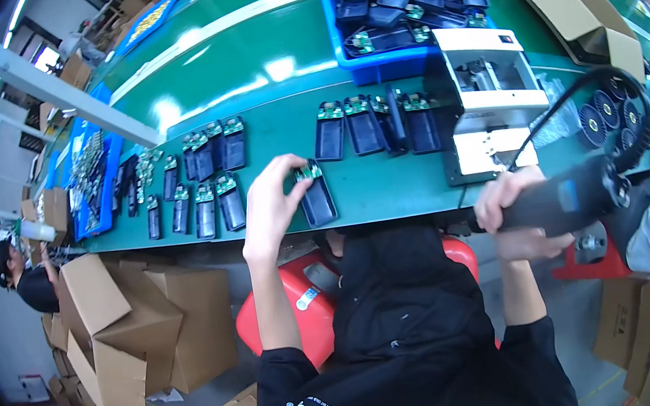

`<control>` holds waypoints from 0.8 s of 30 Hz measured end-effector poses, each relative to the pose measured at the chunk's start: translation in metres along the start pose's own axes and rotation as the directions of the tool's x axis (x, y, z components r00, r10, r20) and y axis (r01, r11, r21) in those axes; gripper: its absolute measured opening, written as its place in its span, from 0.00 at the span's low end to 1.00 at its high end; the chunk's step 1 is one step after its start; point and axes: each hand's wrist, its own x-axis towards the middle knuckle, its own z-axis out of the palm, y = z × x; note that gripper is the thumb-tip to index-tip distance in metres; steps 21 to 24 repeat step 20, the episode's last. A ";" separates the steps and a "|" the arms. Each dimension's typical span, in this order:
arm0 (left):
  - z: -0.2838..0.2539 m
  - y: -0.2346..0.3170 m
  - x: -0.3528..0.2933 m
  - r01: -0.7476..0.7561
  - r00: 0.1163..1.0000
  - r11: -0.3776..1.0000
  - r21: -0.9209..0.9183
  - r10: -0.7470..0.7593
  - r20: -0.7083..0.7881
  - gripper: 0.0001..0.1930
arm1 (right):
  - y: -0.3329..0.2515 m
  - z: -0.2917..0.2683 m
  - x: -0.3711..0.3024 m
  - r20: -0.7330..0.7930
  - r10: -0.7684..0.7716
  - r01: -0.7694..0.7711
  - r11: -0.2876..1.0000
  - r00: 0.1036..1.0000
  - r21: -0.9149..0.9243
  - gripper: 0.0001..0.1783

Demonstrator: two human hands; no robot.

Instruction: Assembling electronic components into plastic housings and using a power tool to secure them on an assembly line.

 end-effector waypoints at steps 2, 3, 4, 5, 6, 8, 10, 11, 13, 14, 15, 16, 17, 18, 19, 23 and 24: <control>-0.004 -0.019 0.014 0.008 0.998 0.999 0.052 -0.004 -0.070 0.13 | -0.001 -0.003 -0.001 0.012 -0.011 0.011 1.000 1.000 0.006 0.47; -0.004 -0.022 0.021 0.013 0.997 0.998 0.064 -0.008 -0.077 0.13 | -0.001 -0.005 -0.002 0.013 -0.015 0.015 1.000 1.000 -0.003 0.47; -0.003 -0.023 0.028 0.004 0.998 0.998 0.064 0.000 -0.064 0.13 | -0.001 -0.007 -0.002 0.014 -0.019 0.019 1.000 1.000 -0.014 0.47; 0.001 -0.023 0.036 -0.005 0.999 0.998 0.061 0.008 -0.051 0.13 | 0.000 -0.008 -0.003 0.016 -0.024 0.024 0.999 1.000 -0.028 0.47; 0.004 -0.025 0.043 -0.014 0.999 0.998 0.056 0.016 -0.038 0.13 | 0.001 -0.009 -0.003 0.021 -0.024 0.025 0.999 0.999 -0.020 0.47; 0.009 -0.034 0.059 -0.012 1.000 0.999 0.050 0.014 -0.028 0.13 | 0.003 -0.010 -0.003 0.037 -0.039 0.041 0.998 0.999 -0.047 0.47; 0.012 -0.040 0.071 -0.009 1.000 1.000 0.027 0.008 0.004 0.13 | 0.004 -0.011 -0.003 0.051 -0.040 0.043 0.997 0.998 -0.059 0.47; 0.013 -0.039 0.076 0.001 1.000 1.000 0.028 -0.001 -0.002 0.13 | 0.004 -0.011 -0.003 0.053 -0.042 0.045 0.997 0.998 -0.061 0.46; 0.016 -0.035 0.085 -0.075 0.997 0.996 0.039 0.073 0.040 0.13 | 0.003 -0.013 0.000 0.061 -0.046 0.050 0.996 0.997 -0.067 0.46; 0.015 -0.035 0.090 -0.113 0.992 0.993 0.043 0.110 0.060 0.13 | 0.002 -0.014 0.001 0.071 -0.042 0.046 0.997 0.997 -0.065 0.46; 0.011 -0.038 0.092 -0.105 0.993 0.994 0.044 0.102 0.052 0.13 | 0.000 -0.016 0.000 0.070 -0.050 0.055 0.995 0.996 -0.080 0.46; 0.006 -0.042 0.094 -0.131 0.991 0.989 0.069 0.129 0.021 0.14 | -0.002 -0.018 -0.001 0.070 -0.057 0.064 0.994 0.996 -0.094 0.45; -0.001 -0.047 0.095 -0.156 0.988 0.983 0.095 0.157 -0.008 0.14 | -0.003 -0.021 0.000 0.068 -0.065 0.072 0.991 0.996 -0.108 0.45; -0.008 -0.054 0.096 -0.186 0.981 0.975 0.120 0.191 -0.032 0.15 | -0.004 -0.024 0.000 0.072 -0.063 0.071 0.992 0.995 -0.108 0.45; -0.020 -0.063 0.097 -0.159 0.985 0.968 0.195 0.170 -0.041 0.16 | -0.004 -0.028 0.000 0.076 -0.070 0.078 0.991 0.995 -0.105 0.45; -0.036 -0.075 0.095 -0.132 0.988 0.955 0.266 0.150 -0.048 0.17 | -0.005 -0.033 -0.001 0.077 -0.077 0.084 0.991 0.994 -0.105 0.44; -0.036 -0.075 0.095 -0.132 0.988 0.955 0.266 0.150 -0.048 0.17 | -0.005 -0.033 -0.001 0.077 -0.077 0.084 0.991 0.994 -0.105 0.44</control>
